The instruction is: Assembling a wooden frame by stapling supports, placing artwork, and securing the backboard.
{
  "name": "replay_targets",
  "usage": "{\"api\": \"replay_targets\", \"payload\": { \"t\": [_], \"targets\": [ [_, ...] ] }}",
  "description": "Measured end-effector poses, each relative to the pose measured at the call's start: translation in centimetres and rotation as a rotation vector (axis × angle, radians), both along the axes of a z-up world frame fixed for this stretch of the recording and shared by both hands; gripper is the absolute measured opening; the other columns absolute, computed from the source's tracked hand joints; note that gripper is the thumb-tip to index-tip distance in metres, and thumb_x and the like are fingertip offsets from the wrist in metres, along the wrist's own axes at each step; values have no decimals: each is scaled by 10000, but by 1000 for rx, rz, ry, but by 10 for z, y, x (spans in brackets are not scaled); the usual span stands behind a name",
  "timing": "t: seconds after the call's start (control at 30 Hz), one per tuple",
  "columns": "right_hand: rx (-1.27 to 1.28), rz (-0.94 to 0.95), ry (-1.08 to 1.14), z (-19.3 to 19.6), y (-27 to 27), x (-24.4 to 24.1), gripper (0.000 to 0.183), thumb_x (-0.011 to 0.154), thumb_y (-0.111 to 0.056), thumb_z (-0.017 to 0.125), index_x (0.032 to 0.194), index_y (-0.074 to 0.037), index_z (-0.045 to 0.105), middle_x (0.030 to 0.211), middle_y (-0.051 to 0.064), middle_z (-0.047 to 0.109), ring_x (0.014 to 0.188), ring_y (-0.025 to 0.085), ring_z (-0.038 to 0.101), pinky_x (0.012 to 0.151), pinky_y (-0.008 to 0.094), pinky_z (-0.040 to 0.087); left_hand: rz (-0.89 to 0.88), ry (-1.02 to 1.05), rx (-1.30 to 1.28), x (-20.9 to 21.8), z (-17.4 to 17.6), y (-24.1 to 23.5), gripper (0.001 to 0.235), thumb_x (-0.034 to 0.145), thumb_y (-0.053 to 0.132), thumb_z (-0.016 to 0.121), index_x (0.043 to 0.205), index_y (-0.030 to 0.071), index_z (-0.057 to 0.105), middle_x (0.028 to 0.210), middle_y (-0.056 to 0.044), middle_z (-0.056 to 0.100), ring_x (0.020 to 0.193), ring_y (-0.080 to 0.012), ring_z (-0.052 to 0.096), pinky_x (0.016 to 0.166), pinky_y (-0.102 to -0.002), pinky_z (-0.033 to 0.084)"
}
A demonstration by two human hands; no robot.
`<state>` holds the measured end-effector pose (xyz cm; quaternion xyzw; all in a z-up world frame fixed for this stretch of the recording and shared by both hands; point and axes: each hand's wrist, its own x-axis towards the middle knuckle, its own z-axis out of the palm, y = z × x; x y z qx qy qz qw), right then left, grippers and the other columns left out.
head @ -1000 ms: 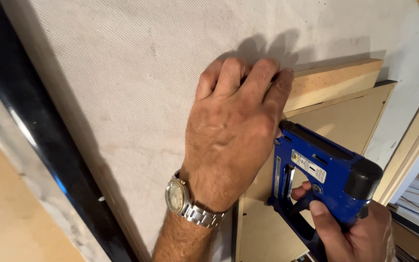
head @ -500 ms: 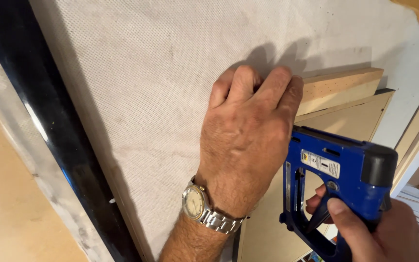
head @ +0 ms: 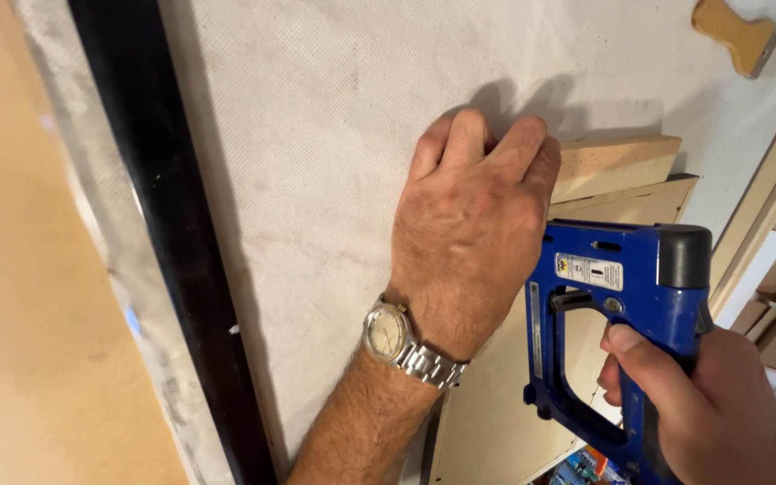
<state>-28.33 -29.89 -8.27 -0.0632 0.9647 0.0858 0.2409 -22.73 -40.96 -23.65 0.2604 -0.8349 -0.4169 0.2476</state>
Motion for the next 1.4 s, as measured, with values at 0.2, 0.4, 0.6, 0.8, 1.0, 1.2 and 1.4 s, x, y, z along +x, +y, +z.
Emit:
{"api": "replay_targets", "payload": {
  "t": [0.2, 0.4, 0.6, 0.8, 1.0, 1.2, 1.4],
  "targets": [
    [40, -14, -25, 3, -1, 13, 284, 898, -293, 637, 932, -99, 841, 632, 96, 738, 623, 214, 679, 672, 330, 482, -28, -15, -35, 4, -1, 0, 280, 937, 117, 766, 1210, 55, 755, 1129, -8, 634, 1000, -253, 511, 1020, -437, 517],
    [61, -106, -71, 24, 87, -12, 303, 912, -319, 638, 951, -99, 843, 591, 115, 710, 586, 230, 646, 636, 346, 463, -146, -120, -89, -1, -1, 2, 615, 870, 479, 854, 1351, 132, 694, 1210, 3, 641, 1092, -249, 494, 931, -422, 487],
    [69, -240, -100, 21, 176, -54, 323, 926, -345, 640, 970, -99, 845, 550, 133, 682, 550, 245, 613, 600, 362, 443, -197, -367, -152, -27, 27, 12, 651, 744, 404, 885, 1297, 121, 689, 1242, -76, 616, 1087, -338, 502, 934, -502, 433],
    [130, -347, -137, 14, 208, -84, 343, 940, -370, 643, 988, -98, 847, 510, 151, 653, 513, 260, 579, 564, 377, 423, -407, -388, -141, -51, 37, 21, 792, 765, 370, 891, 1388, -25, 600, 1274, -190, 547, 1124, -350, 454, 951, -456, 500],
    [131, -187, -122, -5, 230, -111, 433, 921, -462, 646, 783, -52, 667, 450, 125, 562, 428, 276, 554, 504, 412, 403, -332, -300, -95, -122, 27, 75, 304, 930, 130, 735, 1196, 6, 656, 1201, -148, 580, 1016, -320, 547, 858, -415, 563],
    [59, -54, -81, -16, 213, -131, 289, 934, -373, 631, 852, -180, 830, 555, 102, 683, 490, 243, 635, 550, 382, 438, -214, -171, -54, -179, 15, 127, 132, 918, -35, 647, 1050, -45, 653, 1114, -156, 608, 1041, -301, 576, 905, -445, 589],
    [51, 159, -24, -24, 230, -136, 408, 942, -409, 608, 684, -116, 729, 600, 140, 609, 553, 316, 646, 562, 429, 424, -130, -151, 138, -195, 19, 134, 217, 1046, 73, 408, 1026, -8, 608, 974, -78, 559, 849, -271, 532, 748, -420, 519]
  ]
}}
